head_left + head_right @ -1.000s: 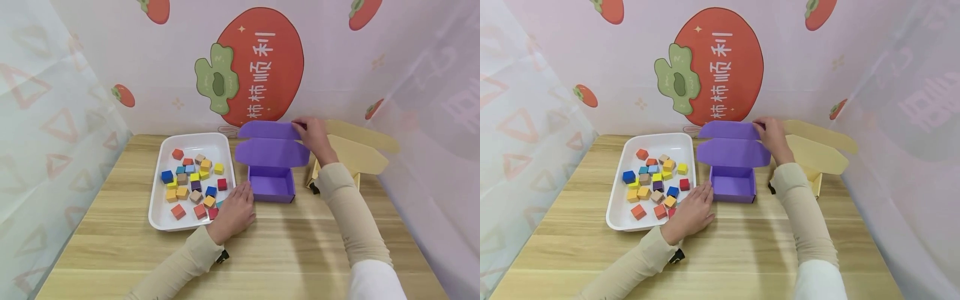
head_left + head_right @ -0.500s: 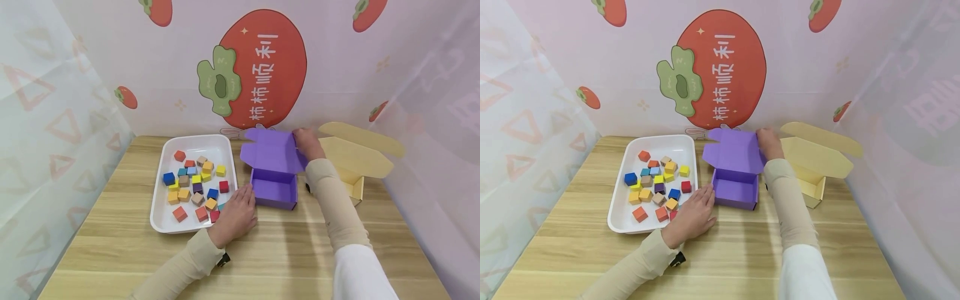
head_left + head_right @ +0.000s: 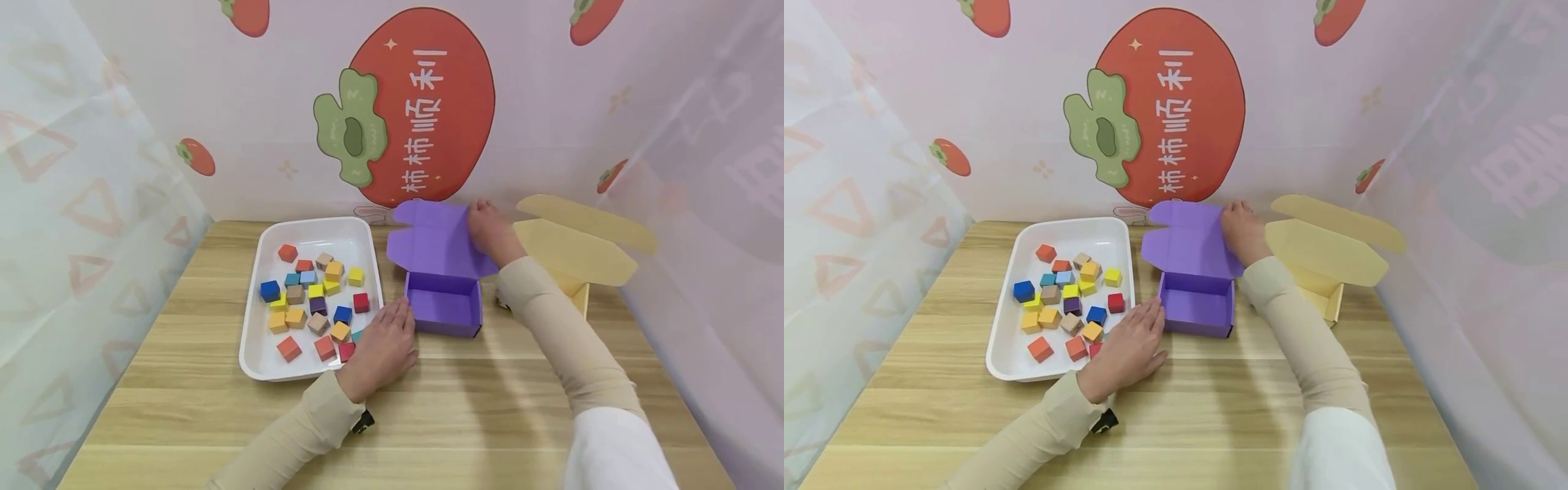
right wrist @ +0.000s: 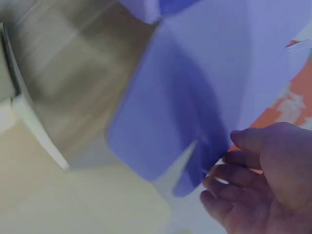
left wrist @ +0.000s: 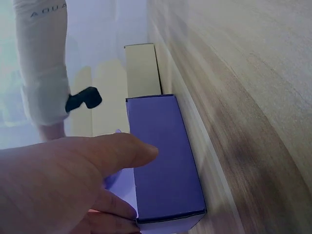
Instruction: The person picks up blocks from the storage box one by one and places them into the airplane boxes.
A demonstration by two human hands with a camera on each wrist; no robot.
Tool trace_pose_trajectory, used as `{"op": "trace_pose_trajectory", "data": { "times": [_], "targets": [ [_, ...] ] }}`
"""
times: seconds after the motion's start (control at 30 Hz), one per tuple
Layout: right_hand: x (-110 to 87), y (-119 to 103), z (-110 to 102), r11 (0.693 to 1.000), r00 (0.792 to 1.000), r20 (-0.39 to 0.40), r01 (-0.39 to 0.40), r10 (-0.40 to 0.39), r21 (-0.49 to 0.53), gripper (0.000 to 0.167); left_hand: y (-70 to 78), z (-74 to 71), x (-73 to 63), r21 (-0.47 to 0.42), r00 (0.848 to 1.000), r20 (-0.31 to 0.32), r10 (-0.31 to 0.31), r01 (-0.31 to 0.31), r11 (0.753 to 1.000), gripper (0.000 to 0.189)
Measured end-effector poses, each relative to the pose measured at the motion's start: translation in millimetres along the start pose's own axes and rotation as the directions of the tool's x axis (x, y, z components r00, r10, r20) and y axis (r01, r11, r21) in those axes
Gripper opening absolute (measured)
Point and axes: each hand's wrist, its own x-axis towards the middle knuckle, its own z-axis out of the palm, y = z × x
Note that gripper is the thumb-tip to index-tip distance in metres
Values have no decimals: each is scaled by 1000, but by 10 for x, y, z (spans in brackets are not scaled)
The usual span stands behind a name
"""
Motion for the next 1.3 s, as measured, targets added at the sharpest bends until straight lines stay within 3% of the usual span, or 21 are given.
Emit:
{"op": "trace_pose_trajectory", "data": {
  "times": [0.13,0.27,0.5,0.73,0.83,0.97,1.17,1.3],
  "targets": [
    [-243,-76,-204,996,990,-120,76,-72,37,29,-20,-9,-4,-2,1000,3,-9,9,1000,79],
    [-550,-80,-284,979,962,-232,173,-146,104,20,-51,-24,-22,-13,1000,-5,-12,12,1000,78],
    [-1082,-54,-53,948,982,-178,117,-66,295,22,-230,-168,-155,-120,1000,1,-30,30,992,77],
    [-1368,-73,325,907,992,-123,71,-21,414,15,-641,-325,-542,-198,990,-78,-115,98,975,88],
    [-1440,-78,446,898,997,-70,12,21,440,31,-813,-306,-735,-220,982,-89,-169,146,964,96],
    [-1506,-78,586,885,998,-36,-20,42,465,44,-1051,-230,-996,-277,962,-56,-266,241,930,104],
    [-1527,-83,695,854,998,-51,-13,46,520,41,-1415,-42,-1359,-323,915,-5,-404,380,866,106],
    [-1513,-80,715,843,996,-84,21,28,537,36,-1537,90,-1504,-352,894,29,-448,428,832,112]
  ]
}}
